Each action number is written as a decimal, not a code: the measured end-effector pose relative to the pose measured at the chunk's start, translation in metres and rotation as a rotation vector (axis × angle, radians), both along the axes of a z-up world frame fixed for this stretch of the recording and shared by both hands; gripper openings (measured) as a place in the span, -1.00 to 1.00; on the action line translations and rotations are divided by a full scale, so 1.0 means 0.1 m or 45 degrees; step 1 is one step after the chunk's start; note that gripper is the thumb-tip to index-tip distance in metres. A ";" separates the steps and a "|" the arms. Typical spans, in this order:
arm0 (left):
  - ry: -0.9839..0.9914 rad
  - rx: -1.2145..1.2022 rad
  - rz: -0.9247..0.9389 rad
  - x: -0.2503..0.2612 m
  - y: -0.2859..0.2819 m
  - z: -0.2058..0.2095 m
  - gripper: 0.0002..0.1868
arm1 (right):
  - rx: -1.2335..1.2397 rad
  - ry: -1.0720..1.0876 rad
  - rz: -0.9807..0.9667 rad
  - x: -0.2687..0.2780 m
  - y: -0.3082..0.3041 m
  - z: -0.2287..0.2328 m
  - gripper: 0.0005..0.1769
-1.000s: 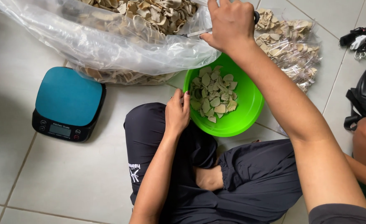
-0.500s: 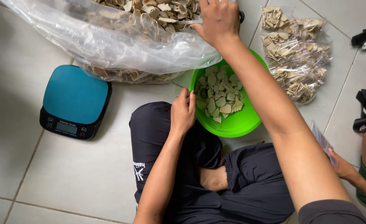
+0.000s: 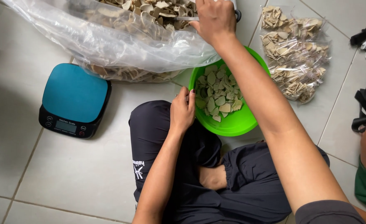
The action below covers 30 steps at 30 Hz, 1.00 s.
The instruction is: A person sitting on the floor uses tongs to transfer chips from a large bulk bag into a green bowl, while another person weighs portions on a scale nearby.
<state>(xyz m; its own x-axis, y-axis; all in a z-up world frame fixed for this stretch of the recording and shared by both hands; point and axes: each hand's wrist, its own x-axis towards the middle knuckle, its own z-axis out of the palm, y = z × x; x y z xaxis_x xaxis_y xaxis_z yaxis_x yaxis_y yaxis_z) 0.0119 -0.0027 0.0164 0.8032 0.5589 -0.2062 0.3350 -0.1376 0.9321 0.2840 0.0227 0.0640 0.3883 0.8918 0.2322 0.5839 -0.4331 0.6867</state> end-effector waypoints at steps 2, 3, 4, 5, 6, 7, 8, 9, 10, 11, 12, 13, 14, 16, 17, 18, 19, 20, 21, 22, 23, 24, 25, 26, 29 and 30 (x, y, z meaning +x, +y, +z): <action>0.010 0.004 0.003 -0.05 -0.02 -0.01 -0.65 | -0.049 -0.020 -0.021 -0.08 -0.07 -0.01 -0.09; 0.014 -0.010 0.006 -0.05 -0.01 0.01 -0.65 | -0.016 0.001 -0.019 -0.09 -0.11 0.00 -0.12; 0.018 -0.023 0.009 -0.04 0.00 0.03 -0.65 | 0.018 0.022 -0.016 -0.08 -0.16 0.01 -0.15; 0.015 -0.022 0.006 -0.04 0.00 0.01 -0.65 | 0.018 0.019 -0.019 -0.10 -0.18 0.04 -0.15; 0.007 -0.010 0.007 -0.05 0.00 -0.01 -0.65 | 0.037 0.094 -0.058 -0.11 -0.20 0.07 -0.18; -0.001 0.002 0.007 -0.04 -0.01 -0.02 -0.65 | 0.056 0.169 -0.098 -0.12 -0.23 0.10 -0.20; -0.003 0.003 0.003 -0.05 -0.01 -0.01 -0.65 | 0.056 0.167 -0.101 -0.13 -0.26 0.15 -0.20; -0.001 0.002 0.008 -0.04 -0.01 -0.01 -0.66 | 0.166 0.347 -0.118 -0.14 -0.30 0.19 -0.32; 0.002 0.002 0.012 -0.04 0.00 0.00 -0.66 | 0.277 0.526 -0.133 -0.15 -0.33 0.23 -0.40; 0.000 0.001 0.009 -0.04 -0.01 -0.01 -0.66 | 0.277 0.523 -0.136 -0.17 -0.37 0.25 -0.40; 0.004 0.009 0.011 -0.04 -0.01 -0.02 -0.66 | 0.320 0.622 -0.203 -0.18 -0.40 0.26 -0.39; 0.008 0.018 0.013 -0.04 -0.01 -0.03 -0.65 | 0.365 0.720 -0.270 -0.19 -0.44 0.28 -0.38; 0.006 0.020 0.009 -0.04 -0.01 -0.03 -0.65 | 0.368 0.718 -0.272 -0.19 -0.48 0.28 -0.38; 0.004 0.006 0.015 -0.05 -0.01 -0.01 -0.66 | 0.482 0.735 -0.209 -0.18 -0.58 0.28 -0.36; 0.003 0.006 0.008 -0.05 0.00 -0.01 -0.66 | 0.484 0.733 -0.215 -0.20 -0.62 0.31 -0.36; -0.006 0.003 0.009 -0.05 0.00 -0.01 -0.65 | 0.529 0.728 -0.190 -0.21 -0.65 0.34 -0.38; -0.014 -0.001 0.007 -0.05 0.00 -0.01 -0.64 | 0.574 0.723 -0.167 -0.22 -0.69 0.36 -0.39; -0.014 -0.001 -0.002 -0.06 0.00 -0.01 -0.64 | 0.576 0.721 -0.177 -0.26 -0.72 0.41 -0.39; -0.037 -0.004 0.003 -0.06 0.01 -0.01 -0.63 | 0.589 0.718 -0.172 -0.29 -0.75 0.46 -0.40; -0.060 -0.007 0.008 -0.06 0.01 -0.01 -0.63 | 0.602 0.714 -0.168 -0.32 -0.79 0.51 -0.40; -0.061 -0.005 -0.001 -0.05 0.01 -0.03 -0.63 | 0.607 0.711 -0.176 -0.35 -0.83 0.57 -0.40; -0.066 0.014 0.000 -0.05 0.00 -0.05 -0.64 | 0.625 0.704 -0.163 -0.39 -0.87 0.62 -0.42; -0.071 0.034 0.003 -0.06 0.01 -0.07 -0.65 | 0.643 0.699 -0.147 -0.43 -0.90 0.68 -0.44; -0.071 0.036 -0.004 -0.06 0.01 -0.07 -0.65 | 0.647 0.698 -0.153 -0.48 -0.96 0.76 -0.44; -0.076 0.019 -0.002 -0.07 0.02 -0.05 -0.65 | 0.679 0.714 -0.195 -0.62 -1.16 0.97 -0.49; -0.066 0.015 -0.001 -0.07 0.02 -0.05 -0.65 | 0.686 0.699 -0.189 -0.67 -1.26 1.02 -0.48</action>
